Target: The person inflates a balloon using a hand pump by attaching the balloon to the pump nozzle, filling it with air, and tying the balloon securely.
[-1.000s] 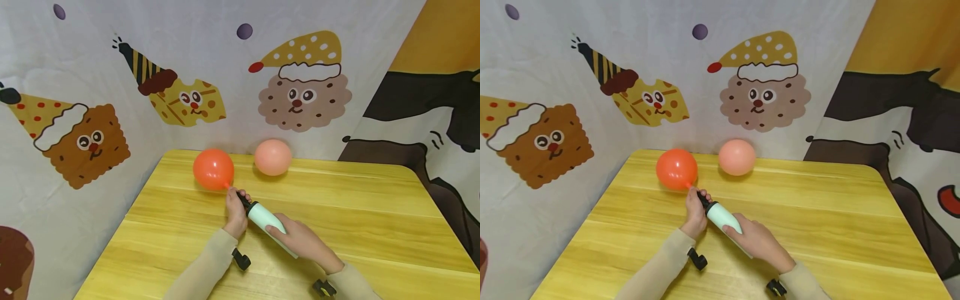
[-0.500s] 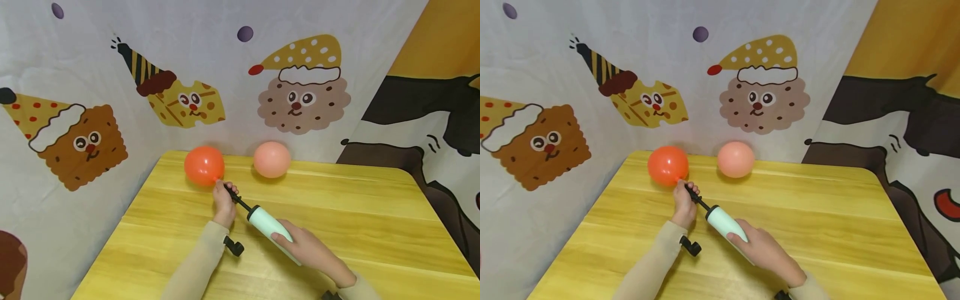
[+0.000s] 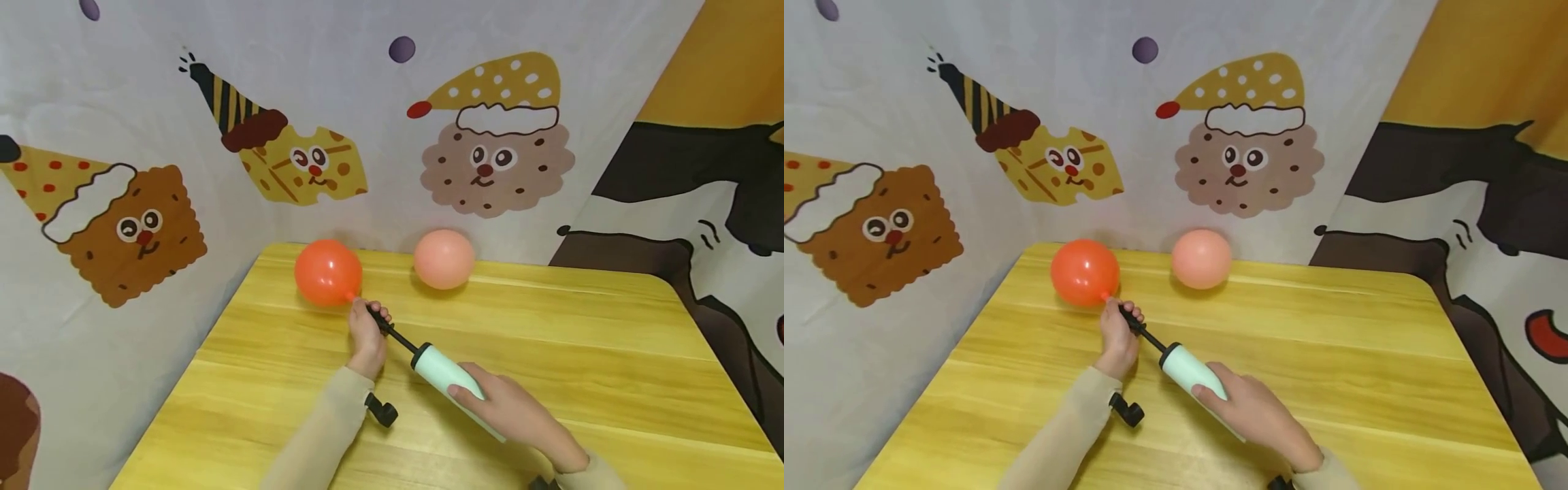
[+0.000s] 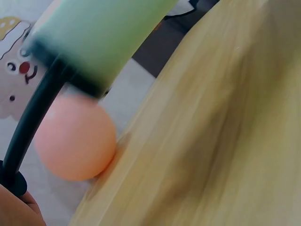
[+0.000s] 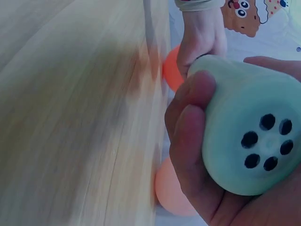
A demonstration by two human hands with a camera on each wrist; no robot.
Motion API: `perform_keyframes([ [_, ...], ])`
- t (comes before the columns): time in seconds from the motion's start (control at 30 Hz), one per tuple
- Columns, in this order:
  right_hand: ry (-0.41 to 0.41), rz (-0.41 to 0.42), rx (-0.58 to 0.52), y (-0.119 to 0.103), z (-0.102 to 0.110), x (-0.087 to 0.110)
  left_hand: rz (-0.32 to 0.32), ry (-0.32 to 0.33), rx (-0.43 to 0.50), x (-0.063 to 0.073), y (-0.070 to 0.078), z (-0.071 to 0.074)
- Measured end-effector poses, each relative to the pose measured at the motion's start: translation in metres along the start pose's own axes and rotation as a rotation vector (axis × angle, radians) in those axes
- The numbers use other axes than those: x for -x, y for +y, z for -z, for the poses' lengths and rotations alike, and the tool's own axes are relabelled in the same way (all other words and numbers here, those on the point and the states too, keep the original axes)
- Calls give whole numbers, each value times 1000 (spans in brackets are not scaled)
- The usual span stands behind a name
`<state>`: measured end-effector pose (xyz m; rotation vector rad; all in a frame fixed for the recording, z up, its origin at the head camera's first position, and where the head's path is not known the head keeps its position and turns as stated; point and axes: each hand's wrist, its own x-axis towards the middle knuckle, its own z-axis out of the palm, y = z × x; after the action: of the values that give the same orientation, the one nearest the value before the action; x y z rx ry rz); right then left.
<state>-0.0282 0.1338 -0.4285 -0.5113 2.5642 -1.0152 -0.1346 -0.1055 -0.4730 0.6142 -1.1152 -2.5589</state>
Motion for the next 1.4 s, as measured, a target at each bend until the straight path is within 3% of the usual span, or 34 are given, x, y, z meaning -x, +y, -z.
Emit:
perform_keyframes([
  [0.27,27,4,-5,-7,-13,-29,15,-30,-51,18,-13,-4],
  [0.43,11,20,-37,-11,-22,-37,26,-25,-83,19,-18,2],
  [0.7,37,14,-81,-10,-27,-29,4,-23,-56,8,-9,3],
  [0.93,-45,45,-123,0,1,-1,-62,2,40,-15,15,2],
  [1.03,-62,43,-104,4,9,9,-56,12,44,-18,21,3],
  [1.4,-25,40,-41,1,-7,1,2,2,-12,0,-2,12],
])
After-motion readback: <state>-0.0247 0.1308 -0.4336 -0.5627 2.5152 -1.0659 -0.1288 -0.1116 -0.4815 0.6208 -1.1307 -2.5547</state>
